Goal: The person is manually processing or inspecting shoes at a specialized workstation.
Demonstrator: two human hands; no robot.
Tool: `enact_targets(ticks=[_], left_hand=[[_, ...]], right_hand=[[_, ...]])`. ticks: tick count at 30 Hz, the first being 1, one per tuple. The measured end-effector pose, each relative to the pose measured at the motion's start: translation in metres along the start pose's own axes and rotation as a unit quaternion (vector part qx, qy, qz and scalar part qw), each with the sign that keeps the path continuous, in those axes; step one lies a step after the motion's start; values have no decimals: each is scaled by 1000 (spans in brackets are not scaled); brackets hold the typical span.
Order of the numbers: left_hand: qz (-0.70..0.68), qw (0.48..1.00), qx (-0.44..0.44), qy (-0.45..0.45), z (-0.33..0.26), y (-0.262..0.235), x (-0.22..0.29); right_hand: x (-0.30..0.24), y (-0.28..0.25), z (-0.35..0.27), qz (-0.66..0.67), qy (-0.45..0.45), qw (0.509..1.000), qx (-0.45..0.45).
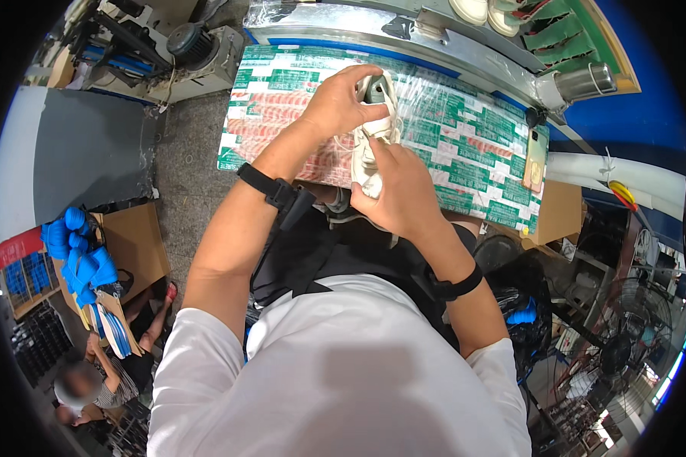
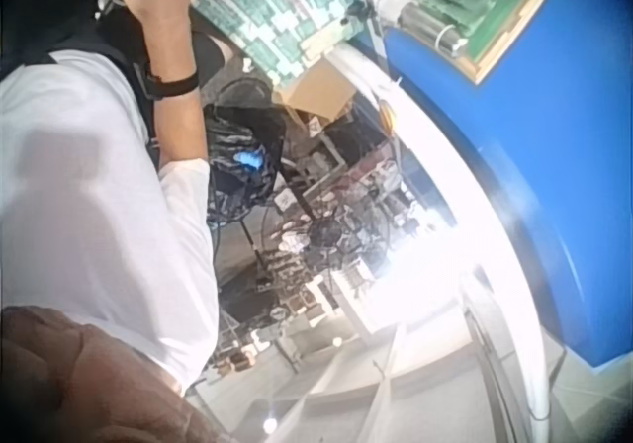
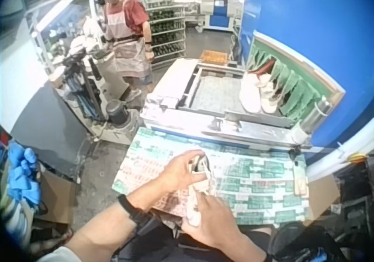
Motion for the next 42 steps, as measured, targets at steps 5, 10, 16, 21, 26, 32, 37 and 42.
enact_targets(ticks=[5, 10, 16, 21, 26, 32, 37, 42], left_hand=[[1, 999, -37, -34, 2, 1, 1], [16, 999, -26, -12, 4, 4, 3], [-30, 999, -28, -10, 3, 0, -6], [-22, 998, -58, -15, 7, 6, 2], [-56, 996, -67, -12, 5, 10, -14], [-99, 993, -65, -1, 6, -1, -10], [-199, 978, -58, -27, -9, -14, -60], [-368, 885, -19, -283, -94, 2, -120]], right_hand=[[0, -11, 7, 64, 22, 998, -8], [-4, -5, 14, -9, 8, 999, -30], [26, -14, -6, 232, 126, 964, -39], [21, -10, -12, 181, 97, 979, -15], [-5, -4, 2, 117, 40, 992, -28], [22, -23, -36, 258, 46, 965, 23], [85, -17, -39, 206, 89, 950, 218], [59, 37, -34, 106, 107, 982, 117]])
Point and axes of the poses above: each hand's wrist, its own z-axis towards the middle knuckle, its own y-axis out of the palm, x = y × z, the point moved 9 cm from there along z, towards the middle knuckle, and after that the axes turned 10 degrees about z, right-handed, at the moved point
